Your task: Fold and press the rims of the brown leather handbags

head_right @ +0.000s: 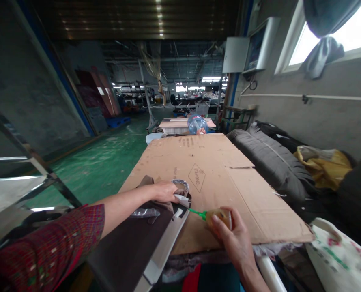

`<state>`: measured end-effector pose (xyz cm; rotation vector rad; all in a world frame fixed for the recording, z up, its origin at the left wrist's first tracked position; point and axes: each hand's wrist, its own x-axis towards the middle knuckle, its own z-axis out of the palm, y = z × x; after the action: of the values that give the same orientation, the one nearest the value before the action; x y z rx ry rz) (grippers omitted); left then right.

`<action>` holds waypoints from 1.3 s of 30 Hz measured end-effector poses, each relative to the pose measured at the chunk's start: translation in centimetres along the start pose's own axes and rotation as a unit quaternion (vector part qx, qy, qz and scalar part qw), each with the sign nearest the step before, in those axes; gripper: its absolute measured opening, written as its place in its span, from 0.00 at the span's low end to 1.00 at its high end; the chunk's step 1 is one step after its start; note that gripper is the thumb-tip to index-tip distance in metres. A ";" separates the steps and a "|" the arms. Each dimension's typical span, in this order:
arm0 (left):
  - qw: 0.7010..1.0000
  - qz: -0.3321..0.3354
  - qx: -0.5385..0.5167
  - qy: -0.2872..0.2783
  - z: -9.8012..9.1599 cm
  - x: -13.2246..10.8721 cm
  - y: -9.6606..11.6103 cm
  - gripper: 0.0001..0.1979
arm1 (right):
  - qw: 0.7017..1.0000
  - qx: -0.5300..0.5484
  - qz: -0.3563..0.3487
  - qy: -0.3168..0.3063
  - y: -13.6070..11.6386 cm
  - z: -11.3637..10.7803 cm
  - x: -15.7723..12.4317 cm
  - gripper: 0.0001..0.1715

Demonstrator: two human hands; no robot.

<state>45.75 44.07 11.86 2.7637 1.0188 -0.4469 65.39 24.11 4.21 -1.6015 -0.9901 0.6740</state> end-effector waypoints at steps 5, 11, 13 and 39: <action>1.000 -0.008 0.003 0.001 -0.1 -0.1 0.3 0.20 | 0.998 -0.044 -0.036 0.010 -0.1 0.0 0.6 0.26; 1.000 -0.008 0.011 0.006 0.1 -0.2 0.4 0.20 | 0.997 -0.044 -0.014 -0.069 -0.9 -0.4 0.6 0.27; 1.000 -0.007 0.015 0.004 0.1 -0.1 0.4 0.20 | 0.997 -0.050 -0.028 -0.056 -1.0 -0.5 0.6 0.27; 1.000 0.013 0.018 0.016 0.7 0.1 -0.1 0.18 | 0.996 -0.011 -0.051 -0.075 -1.9 0.3 -1.9 0.23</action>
<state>45.62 44.04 11.14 2.8200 0.9904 -0.4234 63.70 22.78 5.85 -1.5252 -1.1851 0.7233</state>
